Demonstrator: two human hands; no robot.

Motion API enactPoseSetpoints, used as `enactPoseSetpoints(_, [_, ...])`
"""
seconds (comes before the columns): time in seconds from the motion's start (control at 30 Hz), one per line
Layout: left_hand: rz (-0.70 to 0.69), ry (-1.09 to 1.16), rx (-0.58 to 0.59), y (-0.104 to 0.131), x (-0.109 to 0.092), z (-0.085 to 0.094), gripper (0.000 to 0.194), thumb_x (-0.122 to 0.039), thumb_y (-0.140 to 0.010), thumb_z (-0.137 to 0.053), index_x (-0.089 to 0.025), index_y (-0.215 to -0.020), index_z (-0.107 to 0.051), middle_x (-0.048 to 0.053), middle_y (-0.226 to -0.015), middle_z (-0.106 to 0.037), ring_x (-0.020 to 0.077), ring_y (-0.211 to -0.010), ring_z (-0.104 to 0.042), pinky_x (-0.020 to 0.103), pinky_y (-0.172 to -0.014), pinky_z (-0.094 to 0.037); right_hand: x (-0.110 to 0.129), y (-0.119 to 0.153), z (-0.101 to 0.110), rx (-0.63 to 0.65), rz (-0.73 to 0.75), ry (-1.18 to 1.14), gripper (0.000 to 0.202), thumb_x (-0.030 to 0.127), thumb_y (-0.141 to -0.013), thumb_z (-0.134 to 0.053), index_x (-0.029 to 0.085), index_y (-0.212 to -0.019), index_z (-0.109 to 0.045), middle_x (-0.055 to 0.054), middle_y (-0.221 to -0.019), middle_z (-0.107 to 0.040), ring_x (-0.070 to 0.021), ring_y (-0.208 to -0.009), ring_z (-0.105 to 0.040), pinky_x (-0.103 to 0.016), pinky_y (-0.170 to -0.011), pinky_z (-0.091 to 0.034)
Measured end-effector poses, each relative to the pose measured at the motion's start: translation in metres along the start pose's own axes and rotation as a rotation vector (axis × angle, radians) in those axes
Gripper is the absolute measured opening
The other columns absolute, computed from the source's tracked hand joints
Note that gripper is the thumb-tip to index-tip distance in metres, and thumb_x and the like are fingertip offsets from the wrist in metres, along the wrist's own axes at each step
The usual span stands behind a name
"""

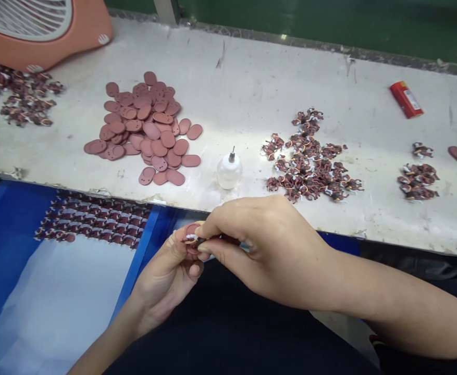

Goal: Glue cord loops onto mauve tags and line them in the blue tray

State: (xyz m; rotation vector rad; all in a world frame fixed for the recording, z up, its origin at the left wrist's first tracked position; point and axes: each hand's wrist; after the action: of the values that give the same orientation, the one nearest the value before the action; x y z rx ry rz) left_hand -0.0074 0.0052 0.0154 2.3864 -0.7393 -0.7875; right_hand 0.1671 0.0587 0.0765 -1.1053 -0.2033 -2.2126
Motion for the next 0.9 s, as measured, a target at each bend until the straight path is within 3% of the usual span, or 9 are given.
enactPoseSetpoints(0.23, [-0.082,-0.088,0.047,0.006,0.002,-0.002,0.035,-0.043,-0.061,-0.09,-0.018,-0.083,-0.08,0.0,-0.064,-0.068,0.0077,-0.055,-0.063,0.01,-0.046,-0.048,0.008,0.012,0.005,0.025,0.066,-0.019,0.014,0.011,-0.089,-0.065,0.024,-0.093,-0.064,0.002,-0.08,-0.074,-0.0114,-0.066,-0.069,-0.02,-0.06,-0.057])
enactPoseSetpoints(0.47, [-0.081,-0.084,0.084,0.009,0.001,-0.005,0.03,-0.041,-0.061,-0.09,-0.022,-0.081,-0.081,-0.001,-0.064,-0.068,0.0067,-0.055,-0.062,0.01,-0.046,-0.048,0.009,0.02,0.005,0.024,0.102,-0.068,0.017,0.006,-0.088,-0.067,0.018,-0.101,-0.065,0.001,-0.088,-0.075,-0.0071,-0.073,-0.068,-0.015,-0.068,-0.056])
enactPoseSetpoints(0.73, [-0.1,-0.089,0.071,0.011,0.002,-0.004,0.031,-0.042,-0.062,-0.09,-0.022,-0.083,-0.081,0.0,-0.064,-0.069,0.0064,-0.055,-0.062,0.01,-0.047,-0.047,0.009,0.019,0.002,0.028,0.105,-0.073,0.02,0.006,-0.088,-0.066,0.021,-0.101,-0.064,0.001,-0.084,-0.075,-0.0098,-0.07,-0.068,-0.018,-0.066,-0.058])
enactPoseSetpoints(0.9, [-0.097,-0.081,0.163,0.02,0.0,-0.006,0.027,-0.039,-0.059,-0.092,-0.025,-0.08,-0.081,-0.001,-0.058,-0.07,0.0059,-0.043,-0.056,0.016,-0.047,-0.05,0.021,0.035,-0.004,-0.037,0.113,-0.049,0.02,0.014,-0.087,-0.07,0.021,-0.106,-0.068,-0.002,-0.086,-0.075,-0.0135,-0.07,-0.071,-0.018,-0.063,-0.06])
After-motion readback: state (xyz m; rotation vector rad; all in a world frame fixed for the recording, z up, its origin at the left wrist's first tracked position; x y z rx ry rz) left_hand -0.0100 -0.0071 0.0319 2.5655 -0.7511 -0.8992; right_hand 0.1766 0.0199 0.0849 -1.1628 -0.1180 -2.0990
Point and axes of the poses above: each hand's wrist, its own y-axis away from the middle knuckle, its own z-axis out of the back of the hand, x = y × z
